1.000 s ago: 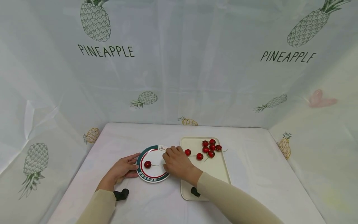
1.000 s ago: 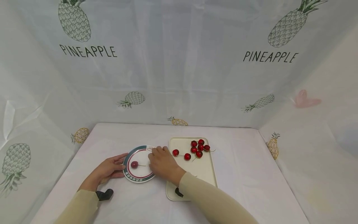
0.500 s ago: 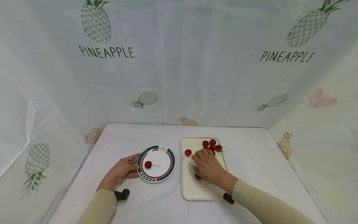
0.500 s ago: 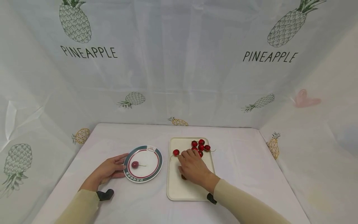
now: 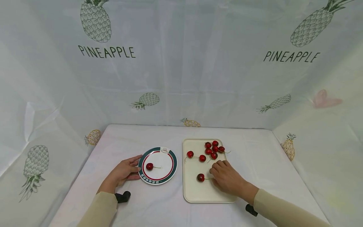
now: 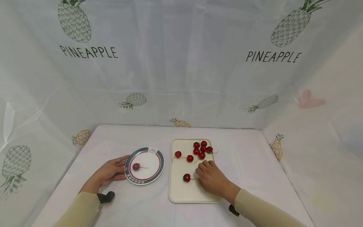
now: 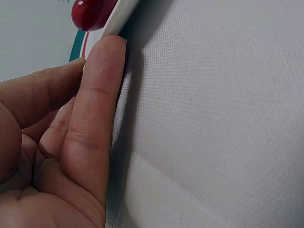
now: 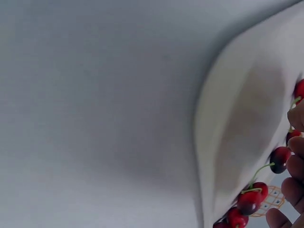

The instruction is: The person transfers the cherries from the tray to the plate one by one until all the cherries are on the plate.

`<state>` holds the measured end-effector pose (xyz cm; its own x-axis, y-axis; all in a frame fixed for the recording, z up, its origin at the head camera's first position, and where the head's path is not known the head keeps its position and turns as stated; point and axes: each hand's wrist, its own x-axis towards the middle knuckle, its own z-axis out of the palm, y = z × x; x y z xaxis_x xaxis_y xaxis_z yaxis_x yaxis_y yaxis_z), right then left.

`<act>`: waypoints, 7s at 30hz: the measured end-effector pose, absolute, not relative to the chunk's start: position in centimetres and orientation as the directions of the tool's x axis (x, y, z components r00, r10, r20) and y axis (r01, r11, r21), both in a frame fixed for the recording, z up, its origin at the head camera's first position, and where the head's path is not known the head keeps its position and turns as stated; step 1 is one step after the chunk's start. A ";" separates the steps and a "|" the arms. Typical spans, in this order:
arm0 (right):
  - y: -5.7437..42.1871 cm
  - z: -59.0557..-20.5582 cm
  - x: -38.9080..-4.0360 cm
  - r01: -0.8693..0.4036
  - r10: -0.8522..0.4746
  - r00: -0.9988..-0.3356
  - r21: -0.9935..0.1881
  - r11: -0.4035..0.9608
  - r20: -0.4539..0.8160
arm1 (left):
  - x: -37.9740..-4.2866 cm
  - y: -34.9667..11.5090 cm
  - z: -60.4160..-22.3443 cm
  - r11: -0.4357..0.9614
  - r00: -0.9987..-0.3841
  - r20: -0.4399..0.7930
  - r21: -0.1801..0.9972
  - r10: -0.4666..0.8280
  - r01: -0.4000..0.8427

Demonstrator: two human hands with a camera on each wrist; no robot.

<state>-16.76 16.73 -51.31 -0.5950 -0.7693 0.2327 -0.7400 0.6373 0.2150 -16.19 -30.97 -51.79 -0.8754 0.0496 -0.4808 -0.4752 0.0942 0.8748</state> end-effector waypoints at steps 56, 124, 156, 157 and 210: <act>12.8 -49.9 -20.2 -0.797 -0.840 -0.386 0.322 0.511 0.381 | -16.2 -31.0 -52.1 0.083 -0.871 -0.489 0.870 0.038 -0.485; -6.0 -51.4 -22.4 -0.718 -0.833 -0.547 0.467 0.516 0.081 | -16.1 -31.2 -52.1 0.040 -0.879 -0.473 0.881 0.061 -0.471; -2.9 -49.7 -22.2 -0.691 -0.785 -0.598 0.391 0.608 0.163 | -16.1 -31.1 -52.0 0.053 -0.881 -0.470 0.883 0.062 -0.467; -2.6 -49.8 -22.3 -0.685 -0.778 -0.605 0.386 0.618 0.171 | -16.1 -31.1 -52.0 0.053 -0.880 -0.472 0.882 0.055 -0.469; 9.3 -52.0 -21.9 -0.624 -0.666 -0.694 0.231 0.746 0.273 | -15.8 -30.8 -51.9 0.067 -0.879 -0.474 0.880 0.051 -0.471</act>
